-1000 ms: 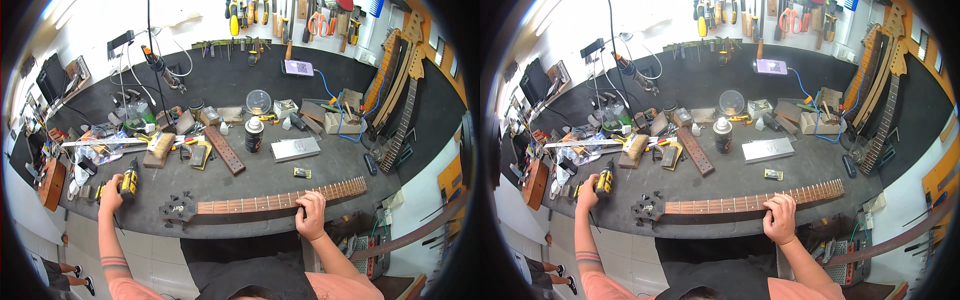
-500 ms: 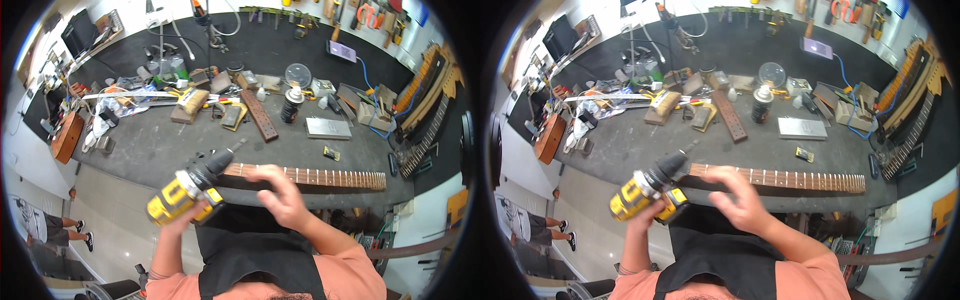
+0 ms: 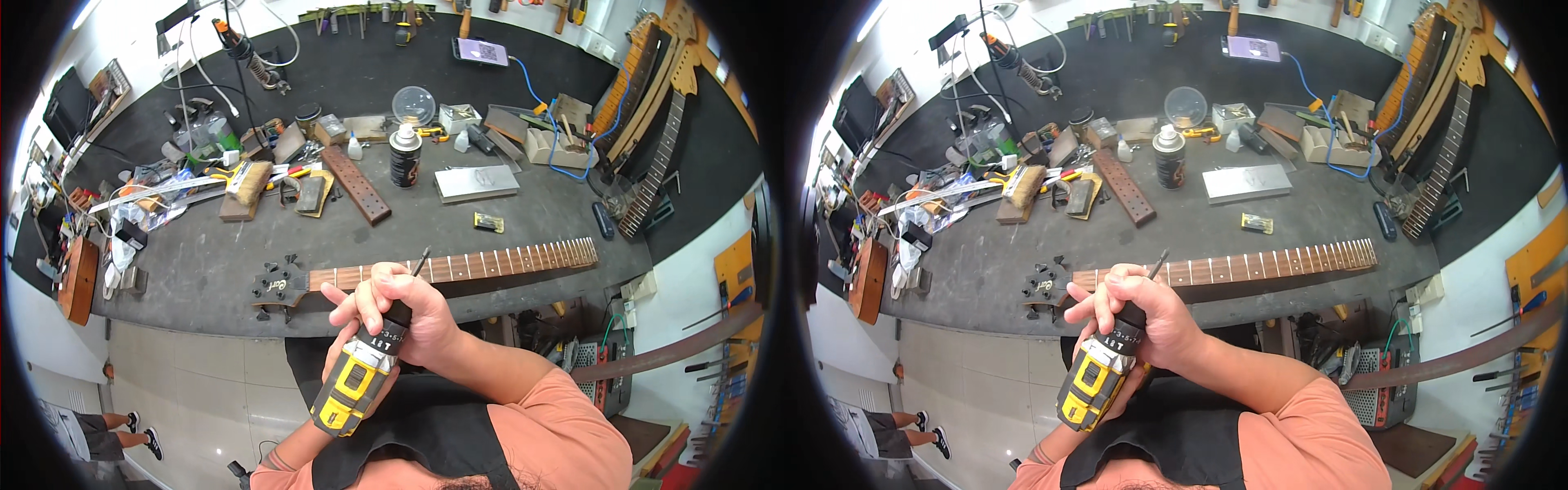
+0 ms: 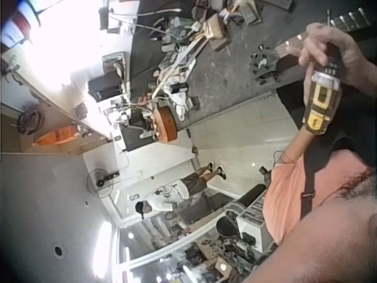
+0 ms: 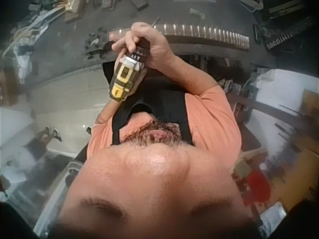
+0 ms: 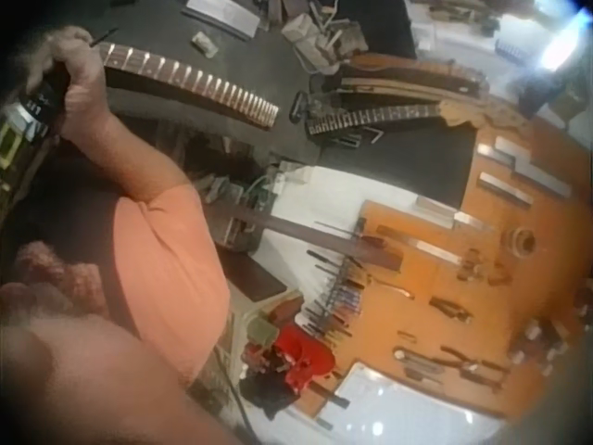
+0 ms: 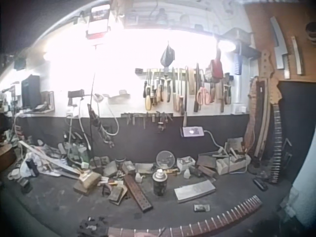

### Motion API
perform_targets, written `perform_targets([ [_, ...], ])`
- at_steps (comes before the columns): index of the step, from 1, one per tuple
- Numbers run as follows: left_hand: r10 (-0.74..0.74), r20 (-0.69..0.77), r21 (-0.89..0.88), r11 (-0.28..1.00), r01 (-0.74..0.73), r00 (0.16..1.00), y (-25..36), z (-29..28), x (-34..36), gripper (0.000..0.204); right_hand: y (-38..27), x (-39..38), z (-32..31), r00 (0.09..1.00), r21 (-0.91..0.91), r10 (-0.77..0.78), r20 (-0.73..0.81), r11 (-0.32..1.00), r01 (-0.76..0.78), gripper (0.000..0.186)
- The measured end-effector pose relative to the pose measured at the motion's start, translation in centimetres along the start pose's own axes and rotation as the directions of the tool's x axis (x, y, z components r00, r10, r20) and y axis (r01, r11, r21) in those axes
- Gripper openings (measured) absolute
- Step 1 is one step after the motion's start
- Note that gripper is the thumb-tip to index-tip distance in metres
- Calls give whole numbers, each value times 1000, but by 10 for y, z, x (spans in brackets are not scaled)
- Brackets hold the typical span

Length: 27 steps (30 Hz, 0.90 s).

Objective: The person sands the back of a guitar neck with a sanding block, then flips it to inspect the fretboard. They use a power drill to tighten the tuning pegs on the headstock and then use a screwdriver to adjust the truss rod. The person repeatedly runs their fingers along the fretboard to check for smoothness.

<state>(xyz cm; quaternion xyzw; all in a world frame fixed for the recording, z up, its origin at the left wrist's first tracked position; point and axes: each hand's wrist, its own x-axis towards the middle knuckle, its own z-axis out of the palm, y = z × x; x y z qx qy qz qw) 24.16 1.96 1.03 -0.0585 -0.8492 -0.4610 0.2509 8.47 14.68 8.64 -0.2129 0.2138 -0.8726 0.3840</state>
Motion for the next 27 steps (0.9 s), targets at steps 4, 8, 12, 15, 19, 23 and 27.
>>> perform_targets([
  [4,-107,109,-63,991,114,988,-8,-2,7,101,-19,1,16,979,-11,-42,-198,999,40,48],
  [8,-344,97,-381,854,354,934,3,-18,9,96,-66,26,-34,951,-460,-217,-218,883,96,50],
  [12,-526,-26,-691,624,365,850,9,-51,13,110,-182,93,-131,842,-862,-191,-504,174,-476,51],
  [15,-497,-304,-639,739,213,813,-7,-90,27,100,-223,138,-208,802,-674,-240,-547,-442,-592,53],
  [19,-494,-574,-458,855,244,653,-51,-148,6,69,-221,179,-235,808,-450,-320,-495,-701,-553,55],
  [23,-105,-711,299,850,434,695,-69,-202,-9,66,-231,225,-181,851,-542,-522,-58,-700,-466,36],
  [27,-198,-625,404,746,530,755,-114,-222,6,87,-279,306,-155,803,-915,-566,188,-398,-66,32],
])
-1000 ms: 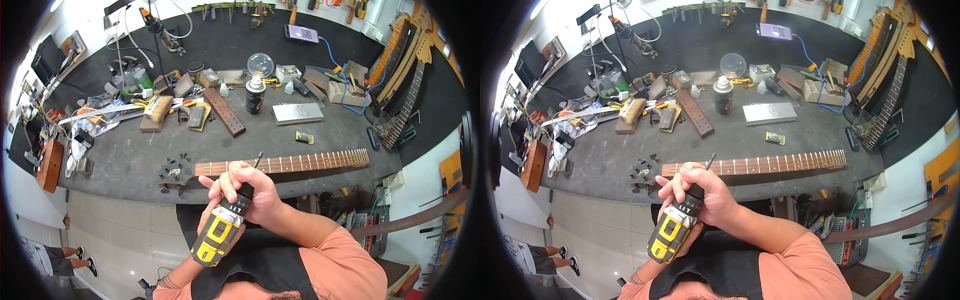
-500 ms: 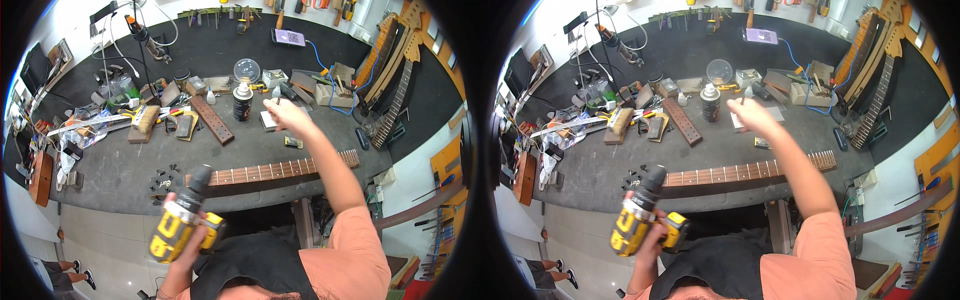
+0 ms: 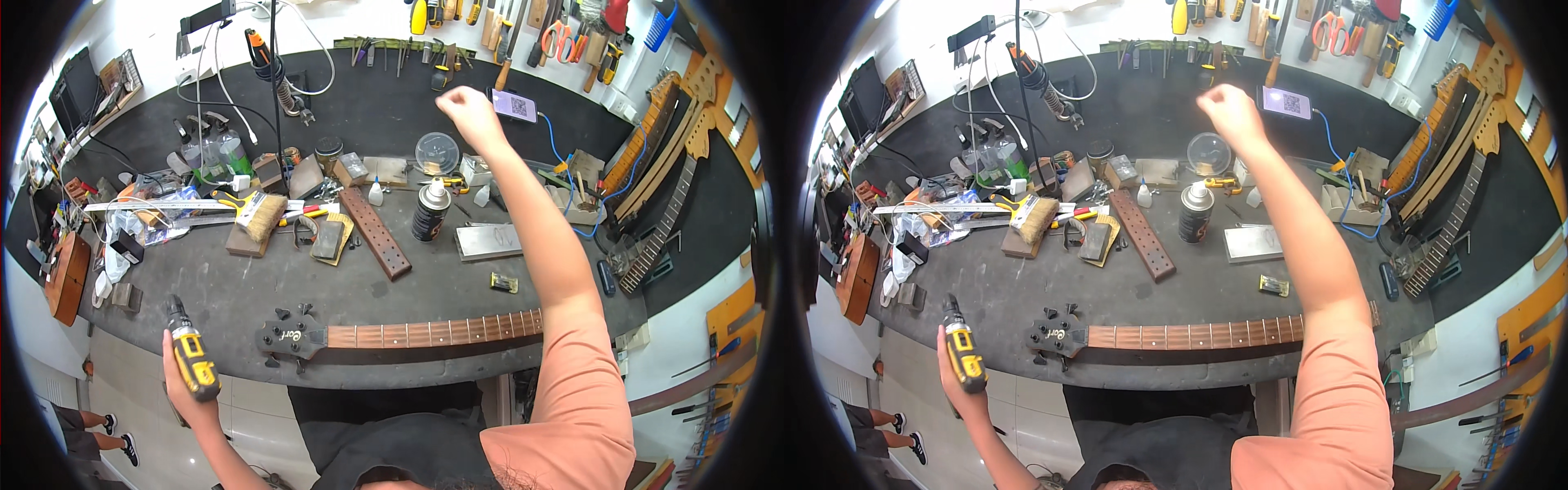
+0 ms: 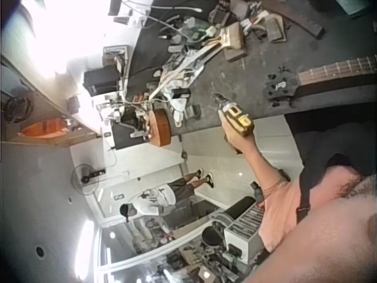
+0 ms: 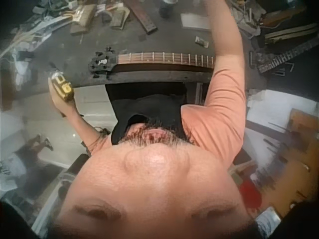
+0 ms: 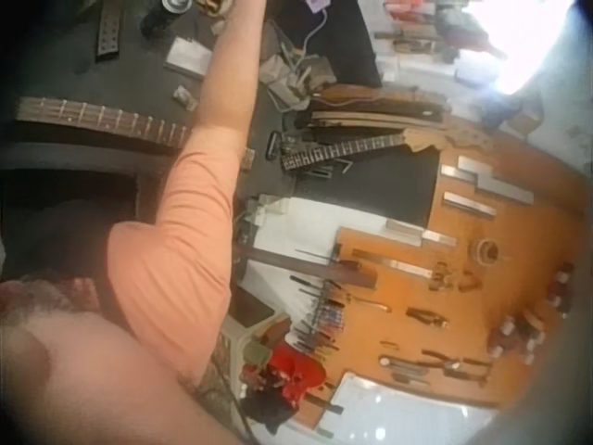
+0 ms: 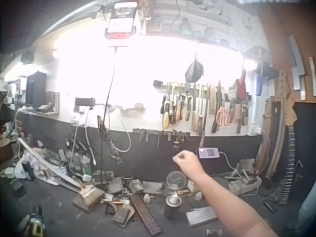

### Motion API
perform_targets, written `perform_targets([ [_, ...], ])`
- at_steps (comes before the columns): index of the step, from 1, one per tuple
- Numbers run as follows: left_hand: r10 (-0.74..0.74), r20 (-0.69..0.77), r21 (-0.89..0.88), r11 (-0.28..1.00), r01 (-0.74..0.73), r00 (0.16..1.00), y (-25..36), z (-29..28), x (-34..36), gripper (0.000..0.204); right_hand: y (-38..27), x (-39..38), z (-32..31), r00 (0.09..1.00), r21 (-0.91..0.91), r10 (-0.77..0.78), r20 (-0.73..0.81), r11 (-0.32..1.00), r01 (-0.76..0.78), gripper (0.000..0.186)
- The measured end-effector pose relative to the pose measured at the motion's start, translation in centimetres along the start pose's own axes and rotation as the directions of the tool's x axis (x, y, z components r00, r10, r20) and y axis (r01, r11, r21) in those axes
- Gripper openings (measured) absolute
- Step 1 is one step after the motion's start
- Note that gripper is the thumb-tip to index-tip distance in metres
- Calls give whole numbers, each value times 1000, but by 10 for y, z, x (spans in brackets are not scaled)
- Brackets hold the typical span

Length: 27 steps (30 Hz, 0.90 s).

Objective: The person sands the back of a guitar neck with a sanding block, then flips it to inspect the fretboard. They use a power drill to tighten the tuning pegs on the headstock and then use a screwdriver to adjust the truss rod. The person repeatedly runs their fingers along the fretboard to check for smoothness.

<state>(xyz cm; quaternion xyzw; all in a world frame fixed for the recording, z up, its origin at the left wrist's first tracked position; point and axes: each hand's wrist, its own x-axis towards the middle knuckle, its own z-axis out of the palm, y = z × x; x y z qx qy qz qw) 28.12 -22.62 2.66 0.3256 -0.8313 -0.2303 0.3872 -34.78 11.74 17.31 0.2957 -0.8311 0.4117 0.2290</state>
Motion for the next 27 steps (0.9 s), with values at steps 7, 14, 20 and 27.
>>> perform_targets([
  [7,273,79,498,822,-275,959,-62,57,44,86,-50,92,47,805,-744,-579,-131,594,306,26],
  [14,259,107,610,745,-269,960,-73,75,54,82,-28,124,61,773,-858,-632,-63,429,281,14],
  [20,228,128,611,748,-258,965,-72,74,54,83,-16,128,62,760,-835,-646,-73,457,308,24],
  [27,266,122,601,747,-284,956,-71,72,55,84,-18,122,66,792,-748,-606,-79,561,355,19],
])
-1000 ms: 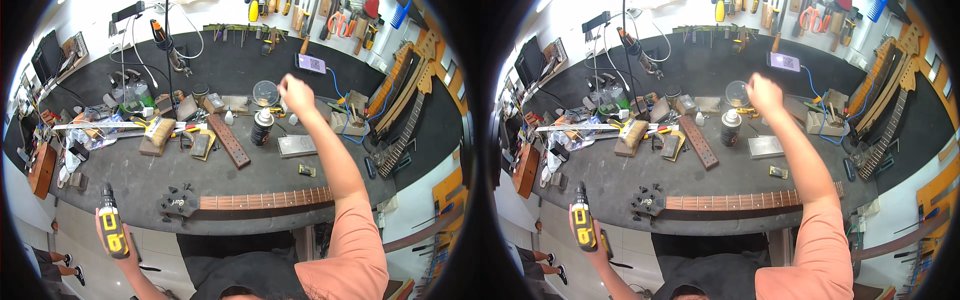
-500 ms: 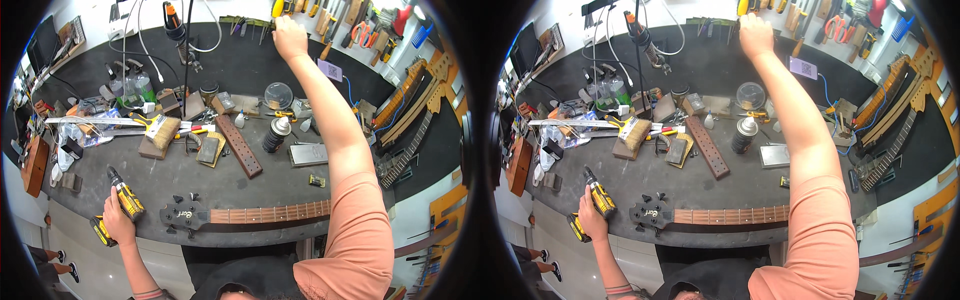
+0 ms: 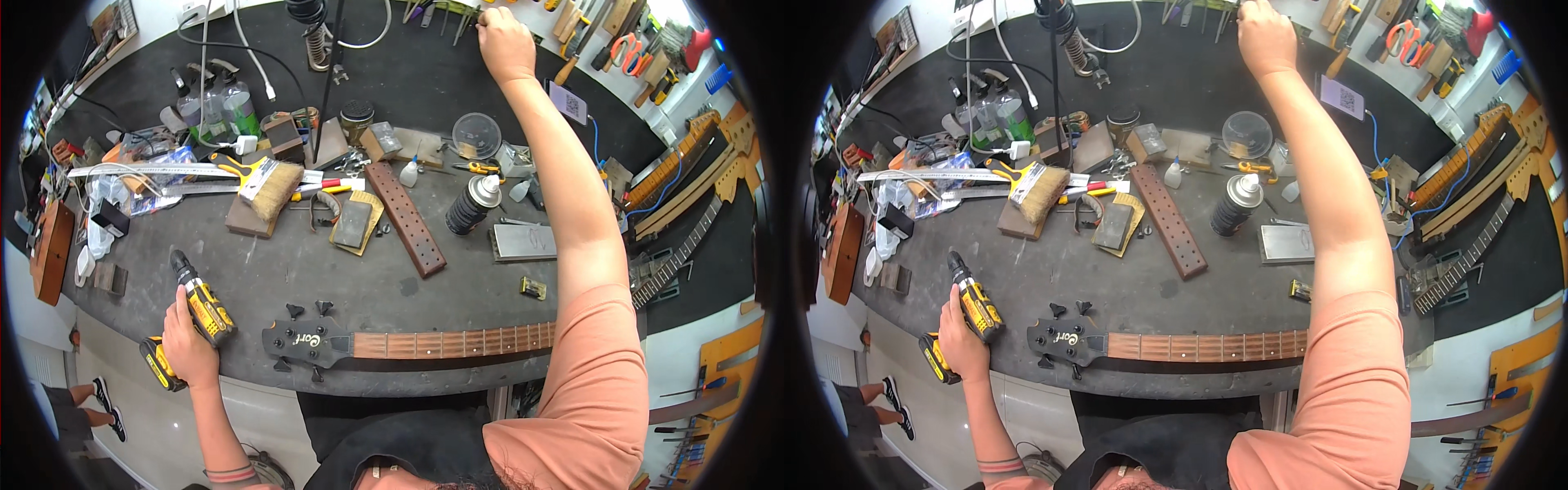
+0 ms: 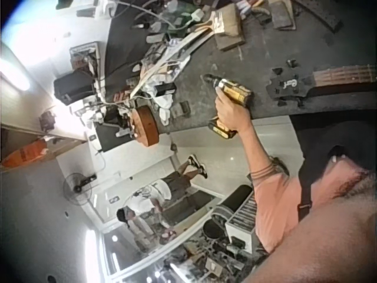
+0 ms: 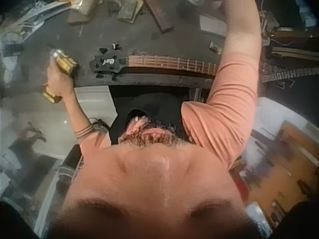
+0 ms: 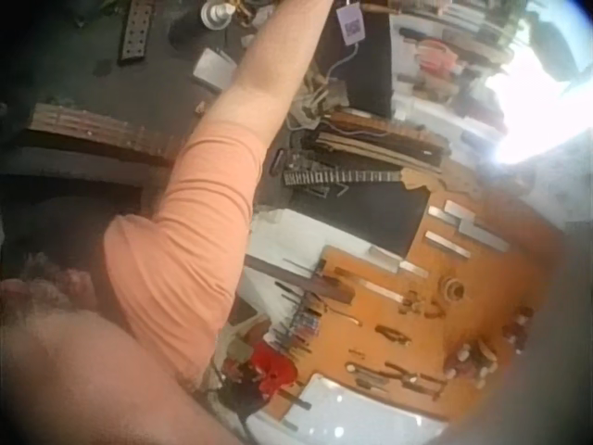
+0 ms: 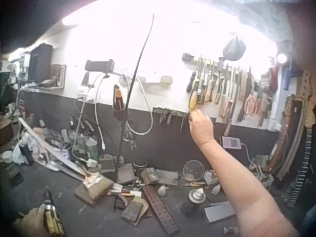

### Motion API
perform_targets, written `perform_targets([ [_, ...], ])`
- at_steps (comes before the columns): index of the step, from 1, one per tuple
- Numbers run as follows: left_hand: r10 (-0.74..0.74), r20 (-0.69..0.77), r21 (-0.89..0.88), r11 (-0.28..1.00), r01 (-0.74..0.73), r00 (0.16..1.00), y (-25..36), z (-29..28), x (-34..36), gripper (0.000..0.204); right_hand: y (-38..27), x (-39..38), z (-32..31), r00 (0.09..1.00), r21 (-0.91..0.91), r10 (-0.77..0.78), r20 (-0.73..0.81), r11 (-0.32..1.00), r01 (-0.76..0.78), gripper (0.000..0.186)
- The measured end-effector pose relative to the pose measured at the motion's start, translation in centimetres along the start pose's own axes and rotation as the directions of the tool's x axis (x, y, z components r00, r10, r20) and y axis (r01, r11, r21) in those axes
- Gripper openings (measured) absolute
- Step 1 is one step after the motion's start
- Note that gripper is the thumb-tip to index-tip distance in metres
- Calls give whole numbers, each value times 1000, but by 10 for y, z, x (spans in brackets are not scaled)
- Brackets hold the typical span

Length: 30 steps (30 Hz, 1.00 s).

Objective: The person sands the back of a guitar neck with a sanding block, then flips it to inspect the fretboard. They use a power drill to tighten the tuning pegs on the headstock and then use a screwdriver to adjust the truss rod. The person repeatedly runs their fingers along the fretboard to check for smoothness.

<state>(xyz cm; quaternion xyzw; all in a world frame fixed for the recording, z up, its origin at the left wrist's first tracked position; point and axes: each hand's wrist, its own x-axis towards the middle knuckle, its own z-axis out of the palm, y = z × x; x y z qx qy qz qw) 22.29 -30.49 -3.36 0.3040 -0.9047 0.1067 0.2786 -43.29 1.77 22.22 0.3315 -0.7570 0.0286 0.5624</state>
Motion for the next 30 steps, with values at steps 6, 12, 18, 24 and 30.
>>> perform_targets([
  [6,-5,21,-3,1000,5,1000,3,0,3,82,4,-21,-32,1000,274,10,11,962,-12,19],
  [12,9,244,-63,998,6,970,11,-22,31,91,-38,-73,-155,960,643,199,197,713,-280,20],
  [18,95,504,-374,920,117,858,-10,-49,56,114,-107,-183,-306,712,719,169,682,23,-695,6],
  [24,102,351,-204,978,-30,931,16,-57,33,102,-166,-287,-372,445,433,1,895,-233,-871,14],
  [30,382,-38,-774,573,-269,923,162,-136,-15,58,-197,-304,-408,353,234,-113,929,-560,-795,15],
])
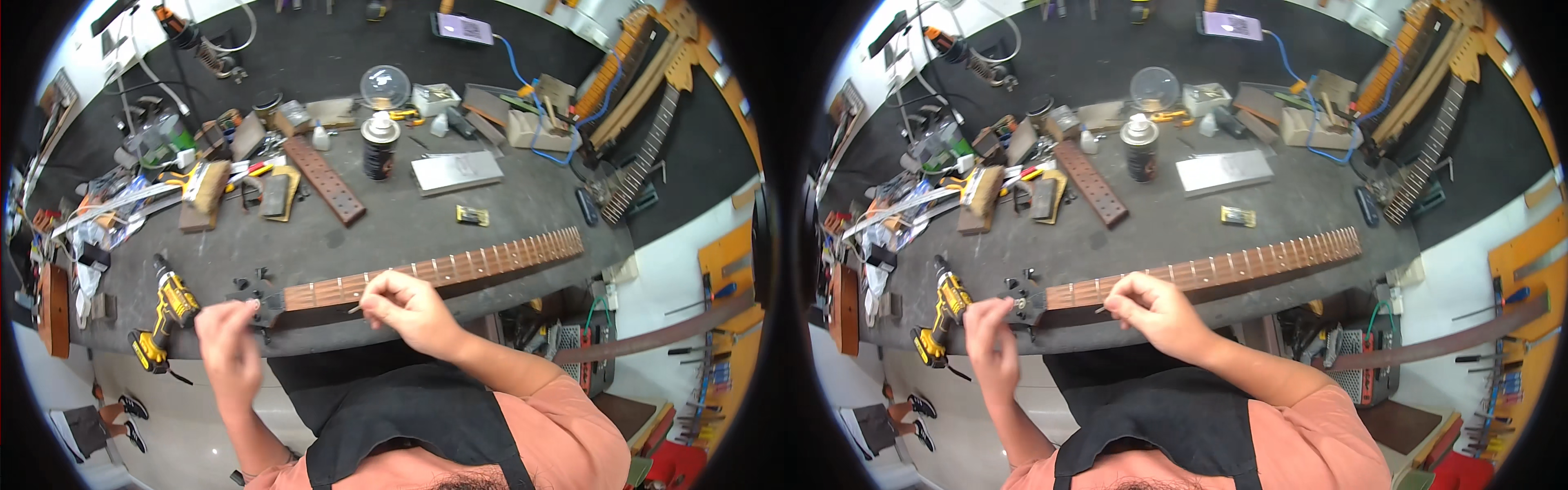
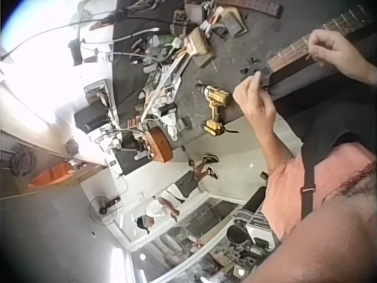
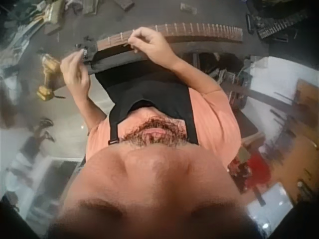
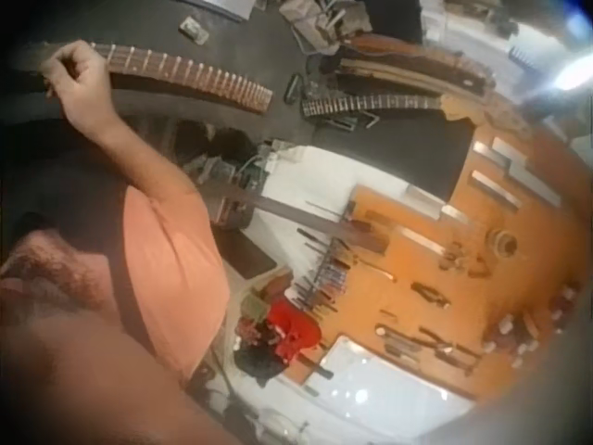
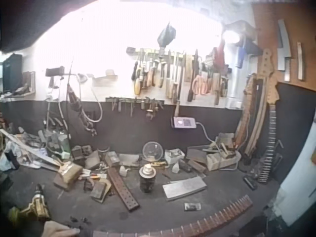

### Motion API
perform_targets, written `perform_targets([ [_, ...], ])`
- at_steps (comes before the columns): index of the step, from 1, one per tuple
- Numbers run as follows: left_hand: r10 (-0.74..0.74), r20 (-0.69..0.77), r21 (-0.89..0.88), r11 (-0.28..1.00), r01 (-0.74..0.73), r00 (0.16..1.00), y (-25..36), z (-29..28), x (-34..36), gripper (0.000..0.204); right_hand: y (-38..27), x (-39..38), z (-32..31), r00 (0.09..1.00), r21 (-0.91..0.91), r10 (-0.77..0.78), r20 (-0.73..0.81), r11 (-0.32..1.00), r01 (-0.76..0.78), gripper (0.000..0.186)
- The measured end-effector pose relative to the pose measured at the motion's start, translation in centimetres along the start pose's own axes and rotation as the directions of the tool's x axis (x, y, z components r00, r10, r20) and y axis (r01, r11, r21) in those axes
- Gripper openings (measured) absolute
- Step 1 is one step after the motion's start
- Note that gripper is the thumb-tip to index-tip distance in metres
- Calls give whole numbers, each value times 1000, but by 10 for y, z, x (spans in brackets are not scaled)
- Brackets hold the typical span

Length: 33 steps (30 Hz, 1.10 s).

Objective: The person sands the back of a guitar neck with a sanding block, then flips it to inspect the fretboard. They use a power drill to tighten the tuning pegs on the headstock and then use a screwdriver to adjust the truss rod. The person repeatedly runs their fingers along the fretboard to check for smoothness.

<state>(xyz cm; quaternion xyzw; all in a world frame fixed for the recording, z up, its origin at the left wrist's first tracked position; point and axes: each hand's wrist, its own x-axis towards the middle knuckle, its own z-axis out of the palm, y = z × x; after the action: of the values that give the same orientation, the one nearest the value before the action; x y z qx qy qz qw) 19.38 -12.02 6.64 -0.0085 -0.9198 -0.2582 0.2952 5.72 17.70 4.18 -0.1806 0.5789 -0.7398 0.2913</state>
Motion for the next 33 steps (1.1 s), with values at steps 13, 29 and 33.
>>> perform_targets([
  [13,-391,150,-915,293,278,908,87,127,-37,11,55,-29,20,997,460,73,3,885,-66,20],
  [29,-348,505,-827,-459,326,790,92,91,-59,6,45,-17,23,623,-455,-697,355,454,766,38],
  [33,-416,543,-839,-234,491,729,91,62,-56,8,40,-15,27,723,-353,-645,247,635,687,20],
])
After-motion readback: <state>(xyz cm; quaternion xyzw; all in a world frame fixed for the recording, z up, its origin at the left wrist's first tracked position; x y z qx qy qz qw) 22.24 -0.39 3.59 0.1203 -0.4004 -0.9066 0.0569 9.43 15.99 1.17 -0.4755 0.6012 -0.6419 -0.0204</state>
